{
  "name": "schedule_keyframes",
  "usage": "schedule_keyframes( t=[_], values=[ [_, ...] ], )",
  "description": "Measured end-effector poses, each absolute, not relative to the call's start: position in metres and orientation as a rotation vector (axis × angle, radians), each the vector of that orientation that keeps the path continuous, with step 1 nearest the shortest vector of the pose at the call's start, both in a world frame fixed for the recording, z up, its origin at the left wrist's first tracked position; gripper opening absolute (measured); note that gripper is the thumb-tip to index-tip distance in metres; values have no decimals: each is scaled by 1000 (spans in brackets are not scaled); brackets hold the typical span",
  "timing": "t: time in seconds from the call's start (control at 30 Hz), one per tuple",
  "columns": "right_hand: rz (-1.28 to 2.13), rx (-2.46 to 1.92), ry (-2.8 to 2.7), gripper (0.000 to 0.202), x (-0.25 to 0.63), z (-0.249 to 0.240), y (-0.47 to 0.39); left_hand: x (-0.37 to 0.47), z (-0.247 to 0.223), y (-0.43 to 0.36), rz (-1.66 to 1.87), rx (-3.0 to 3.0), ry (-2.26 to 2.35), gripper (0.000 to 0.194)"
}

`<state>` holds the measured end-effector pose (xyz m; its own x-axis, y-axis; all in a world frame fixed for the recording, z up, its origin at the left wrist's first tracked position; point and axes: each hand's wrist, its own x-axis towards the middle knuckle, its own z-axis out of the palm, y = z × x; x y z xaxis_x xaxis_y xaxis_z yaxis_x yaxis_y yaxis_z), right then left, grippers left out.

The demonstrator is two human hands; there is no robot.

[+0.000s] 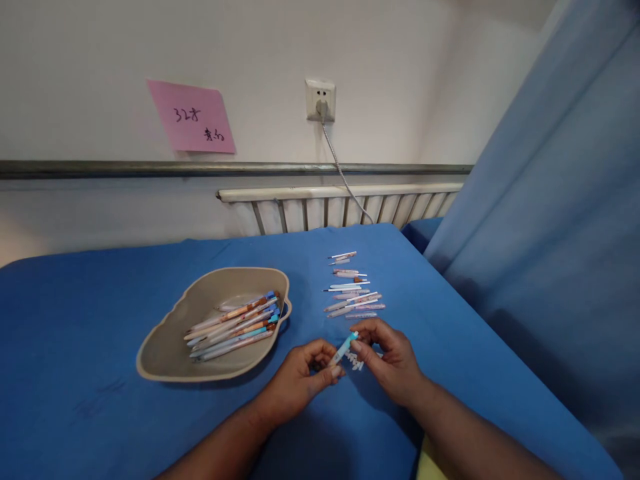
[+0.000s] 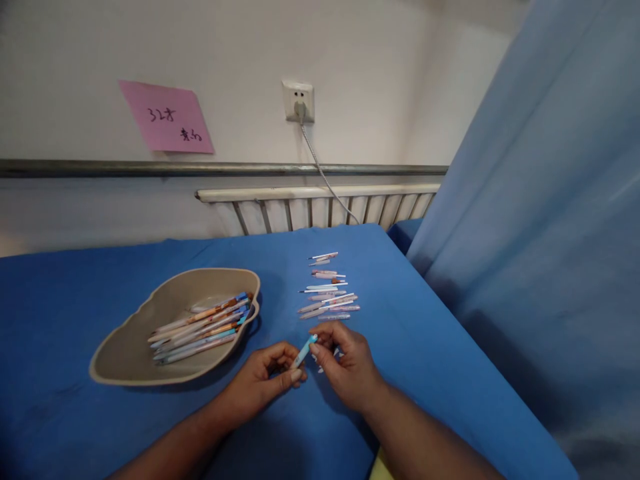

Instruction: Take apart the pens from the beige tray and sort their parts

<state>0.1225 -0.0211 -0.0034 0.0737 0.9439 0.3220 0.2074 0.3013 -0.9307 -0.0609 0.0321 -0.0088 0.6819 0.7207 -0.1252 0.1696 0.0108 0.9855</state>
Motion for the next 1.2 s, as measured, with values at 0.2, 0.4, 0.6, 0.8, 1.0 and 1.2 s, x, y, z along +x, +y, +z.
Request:
schedule_keyframes(
  t=[0.2,0.4,0.6,0.8,1.0,1.2],
  values=[
    [725,-1167,-1459,14,124,-1,-22,-60,-7,33,499,1582,762,19],
    [772,-1188,-1346,14,123,-1,-25,-60,0,17,551,1648,811,21],
    [884,-1163,-1252,17,129,-5,-28,-69,31,-2,577,1994,933,18],
    [896,-1185,-1097,23,140,-11,-14,-111,82,35,774,2320,1241,18],
    [920,-1186,-962,26,150,-19,1,-170,87,86,332,2494,1741,20],
    [949,-1162,-961,28,150,-17,2,-181,69,99,60,2554,1868,22]
  ],
)
